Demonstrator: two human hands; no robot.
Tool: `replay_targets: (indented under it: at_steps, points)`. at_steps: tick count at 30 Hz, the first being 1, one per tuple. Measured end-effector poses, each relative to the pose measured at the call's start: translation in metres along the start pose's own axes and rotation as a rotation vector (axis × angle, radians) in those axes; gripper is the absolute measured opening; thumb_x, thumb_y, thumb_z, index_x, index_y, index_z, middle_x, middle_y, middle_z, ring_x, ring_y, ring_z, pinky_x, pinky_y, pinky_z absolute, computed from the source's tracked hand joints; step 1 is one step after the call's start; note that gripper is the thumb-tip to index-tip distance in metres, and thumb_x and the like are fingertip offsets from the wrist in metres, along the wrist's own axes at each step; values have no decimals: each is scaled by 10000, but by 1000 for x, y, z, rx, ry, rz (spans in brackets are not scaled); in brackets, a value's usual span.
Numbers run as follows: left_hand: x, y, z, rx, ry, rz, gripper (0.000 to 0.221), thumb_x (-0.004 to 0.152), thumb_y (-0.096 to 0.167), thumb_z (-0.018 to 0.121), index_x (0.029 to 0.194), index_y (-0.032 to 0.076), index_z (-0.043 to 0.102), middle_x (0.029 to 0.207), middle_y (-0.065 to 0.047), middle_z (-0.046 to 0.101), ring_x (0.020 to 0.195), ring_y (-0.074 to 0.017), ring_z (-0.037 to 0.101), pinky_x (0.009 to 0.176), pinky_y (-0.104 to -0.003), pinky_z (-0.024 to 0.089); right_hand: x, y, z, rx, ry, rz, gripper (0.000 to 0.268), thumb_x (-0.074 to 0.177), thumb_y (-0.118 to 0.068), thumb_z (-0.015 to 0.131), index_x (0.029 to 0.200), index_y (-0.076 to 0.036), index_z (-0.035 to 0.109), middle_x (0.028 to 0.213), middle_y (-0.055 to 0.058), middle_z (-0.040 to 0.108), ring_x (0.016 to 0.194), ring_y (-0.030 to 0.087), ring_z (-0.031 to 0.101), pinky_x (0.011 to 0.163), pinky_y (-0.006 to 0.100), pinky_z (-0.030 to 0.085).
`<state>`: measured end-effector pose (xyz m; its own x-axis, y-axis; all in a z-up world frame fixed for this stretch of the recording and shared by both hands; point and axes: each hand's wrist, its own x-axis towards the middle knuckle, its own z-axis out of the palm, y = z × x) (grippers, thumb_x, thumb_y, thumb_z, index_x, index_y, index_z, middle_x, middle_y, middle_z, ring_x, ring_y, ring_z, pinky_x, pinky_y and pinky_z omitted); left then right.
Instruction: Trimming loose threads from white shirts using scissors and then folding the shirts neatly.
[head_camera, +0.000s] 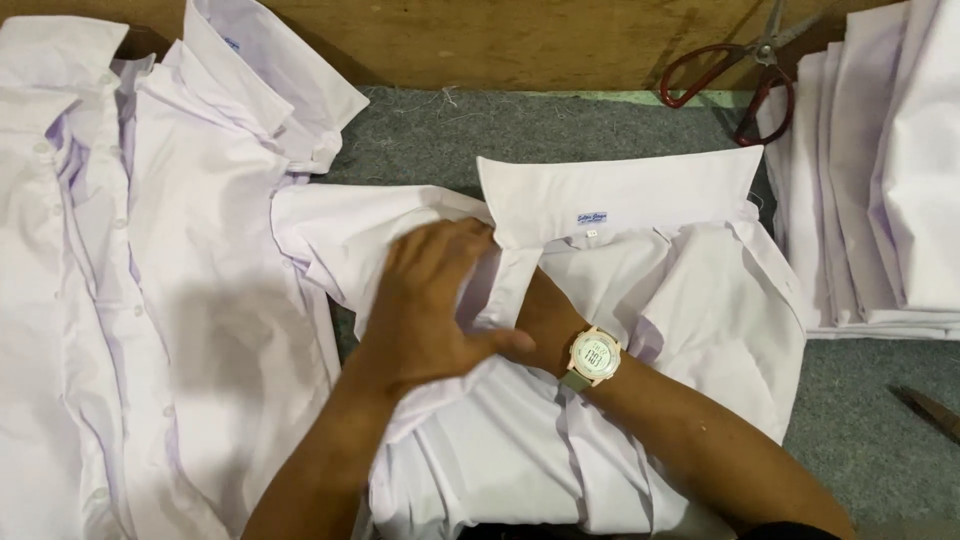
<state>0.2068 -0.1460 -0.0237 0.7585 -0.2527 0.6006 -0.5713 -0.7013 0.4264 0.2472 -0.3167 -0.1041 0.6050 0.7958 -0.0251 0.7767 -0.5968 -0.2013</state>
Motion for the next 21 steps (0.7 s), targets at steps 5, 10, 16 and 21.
replay_targets:
  at_steps: [5,10,16,21]
  points:
    - [-12,-16,23,85,23,43,275,833,175,810,1037,13,723,961,-123,660,937,-354,669,797,-459,525,9,1,-2,-30,1,-29,459,1082,-347,381,1463,-127,514,1457,185,518,1435,386,400,1179,585,254]
    - [0,-58,-16,-535,95,-838,237,1058,132,514,1016,101,746,767,17,641,744,-107,588,703,-242,465,4,-10,-22,58,-38,-51,505,1123,-317,278,1592,-138,329,1588,229,367,1476,421,346,1166,596,287]
    - [-8,-85,-4,-653,22,-900,272,1060,105,493,1194,72,727,906,-60,697,858,-151,642,816,-291,505,4,-8,-17,27,-42,-57,510,1127,-330,269,1599,-141,305,1591,233,344,1487,421,323,1164,587,289]
    - [-9,-80,-6,-670,-1,-836,385,976,-29,496,1328,3,647,1196,-150,684,1137,-232,623,1065,-415,448,4,-9,-21,35,-54,-46,508,1125,-334,275,1597,-148,303,1575,220,356,1481,407,336,1147,584,313]
